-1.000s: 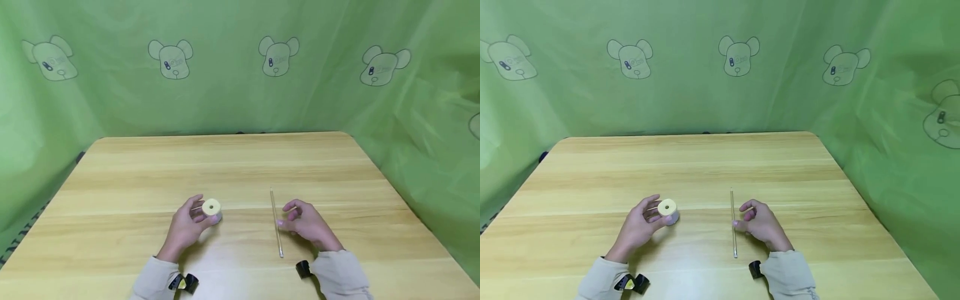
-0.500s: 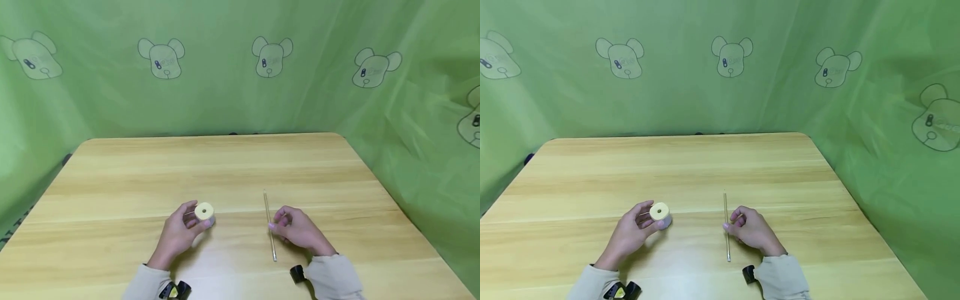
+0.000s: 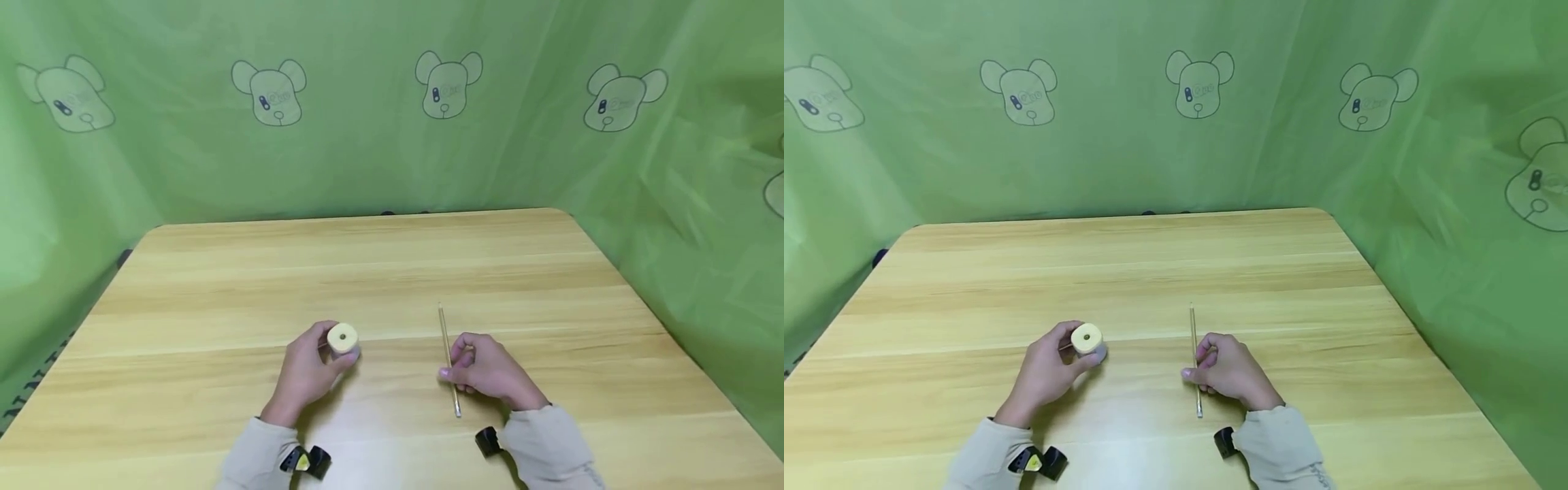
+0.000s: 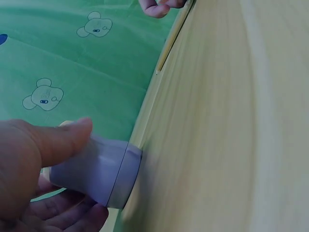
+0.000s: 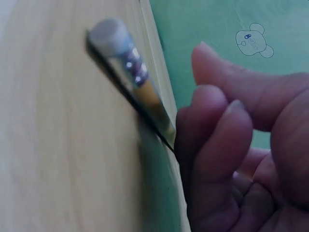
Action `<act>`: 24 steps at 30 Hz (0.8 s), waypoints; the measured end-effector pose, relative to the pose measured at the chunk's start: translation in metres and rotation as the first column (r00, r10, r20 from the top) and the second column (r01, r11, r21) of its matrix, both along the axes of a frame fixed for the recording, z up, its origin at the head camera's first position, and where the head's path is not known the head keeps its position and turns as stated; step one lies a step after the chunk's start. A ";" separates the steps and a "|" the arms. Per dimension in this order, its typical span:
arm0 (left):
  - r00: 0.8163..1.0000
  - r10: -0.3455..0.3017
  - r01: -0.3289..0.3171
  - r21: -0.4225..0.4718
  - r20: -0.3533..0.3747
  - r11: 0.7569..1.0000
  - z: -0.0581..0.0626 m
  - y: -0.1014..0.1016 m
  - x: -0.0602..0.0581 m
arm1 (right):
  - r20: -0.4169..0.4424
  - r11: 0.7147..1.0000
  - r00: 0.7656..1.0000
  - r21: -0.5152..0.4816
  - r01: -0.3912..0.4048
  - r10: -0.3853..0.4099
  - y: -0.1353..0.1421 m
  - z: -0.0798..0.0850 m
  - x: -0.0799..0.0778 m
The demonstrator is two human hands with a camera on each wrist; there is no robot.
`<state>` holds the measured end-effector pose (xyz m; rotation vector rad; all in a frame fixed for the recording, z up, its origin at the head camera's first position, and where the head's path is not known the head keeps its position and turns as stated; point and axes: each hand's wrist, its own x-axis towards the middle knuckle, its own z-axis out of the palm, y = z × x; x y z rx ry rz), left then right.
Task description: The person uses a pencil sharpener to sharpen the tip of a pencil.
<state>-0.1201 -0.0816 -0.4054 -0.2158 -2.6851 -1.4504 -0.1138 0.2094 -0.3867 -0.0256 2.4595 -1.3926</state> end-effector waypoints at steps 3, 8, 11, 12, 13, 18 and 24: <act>1.000 0.009 -0.009 -0.021 -0.016 1.000 0.000 0.002 -0.002 | 0.006 0.998 0.999 0.050 0.037 -0.038 -0.003 -0.001 -0.001; 1.000 0.017 -0.016 -0.040 0.013 0.999 -0.002 0.002 0.001 | 0.027 0.988 0.997 0.135 0.073 -0.077 -0.009 -0.003 0.004; 1.000 0.014 -0.014 -0.059 -0.001 0.998 -0.004 0.003 0.004 | 0.024 0.986 0.997 0.147 0.075 -0.079 -0.011 -0.004 0.007; 1.000 0.012 -0.013 -0.061 -0.010 0.998 -0.004 0.003 0.005 | 0.019 0.986 0.997 0.151 0.075 -0.079 -0.012 -0.003 0.007; 1.000 0.012 -0.014 -0.064 -0.022 0.998 -0.005 0.003 0.005 | 0.016 0.985 0.997 0.158 0.075 -0.079 -0.012 -0.003 0.006; 0.999 0.016 -0.018 -0.024 -0.045 1.000 -0.007 0.004 0.007 | -0.004 0.969 0.998 0.239 0.063 -0.064 -0.012 0.001 0.007; 0.997 0.053 -0.052 0.023 -0.048 0.998 -0.005 0.006 0.008 | -0.046 0.944 0.998 0.326 0.054 -0.041 -0.009 0.010 0.010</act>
